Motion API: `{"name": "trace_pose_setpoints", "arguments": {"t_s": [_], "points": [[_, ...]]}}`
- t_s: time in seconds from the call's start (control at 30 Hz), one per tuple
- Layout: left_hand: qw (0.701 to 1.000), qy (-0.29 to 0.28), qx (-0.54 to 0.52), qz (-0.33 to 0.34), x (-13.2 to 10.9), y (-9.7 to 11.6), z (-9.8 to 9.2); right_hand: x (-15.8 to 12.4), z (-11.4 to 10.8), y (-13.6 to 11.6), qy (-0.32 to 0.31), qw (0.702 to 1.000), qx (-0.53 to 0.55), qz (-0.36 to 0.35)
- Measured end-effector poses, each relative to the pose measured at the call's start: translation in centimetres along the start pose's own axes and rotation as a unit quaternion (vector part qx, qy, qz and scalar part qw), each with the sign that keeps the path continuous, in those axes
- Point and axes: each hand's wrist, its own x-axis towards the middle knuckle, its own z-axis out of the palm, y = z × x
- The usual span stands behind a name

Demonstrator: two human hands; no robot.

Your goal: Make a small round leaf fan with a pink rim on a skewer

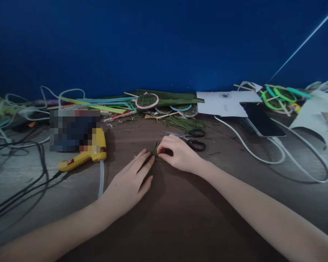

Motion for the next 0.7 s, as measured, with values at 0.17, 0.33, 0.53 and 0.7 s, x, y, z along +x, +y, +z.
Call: {"name": "trace_pose_setpoints", "arguments": {"t_s": [0.17,0.33,0.53,0.7], "points": [[1.0,-0.002,0.006,0.007,-0.09,-0.01,-0.04,0.06,-0.06,0.04,-0.005,1.0,0.008,0.004],[1.0,0.003,0.007,0.016,-0.18,-0.05,0.09,0.06,-0.15,-0.05,-0.008,1.0,0.009,0.003],[1.0,-0.001,0.005,0.017,-0.18,0.0,0.14,0.13,-0.14,-0.06,-0.014,1.0,0.009,-0.001],[1.0,-0.003,0.012,0.022,-0.17,-0.02,0.19,0.11,-0.17,-0.04,-0.007,1.0,0.004,-0.005]]}}
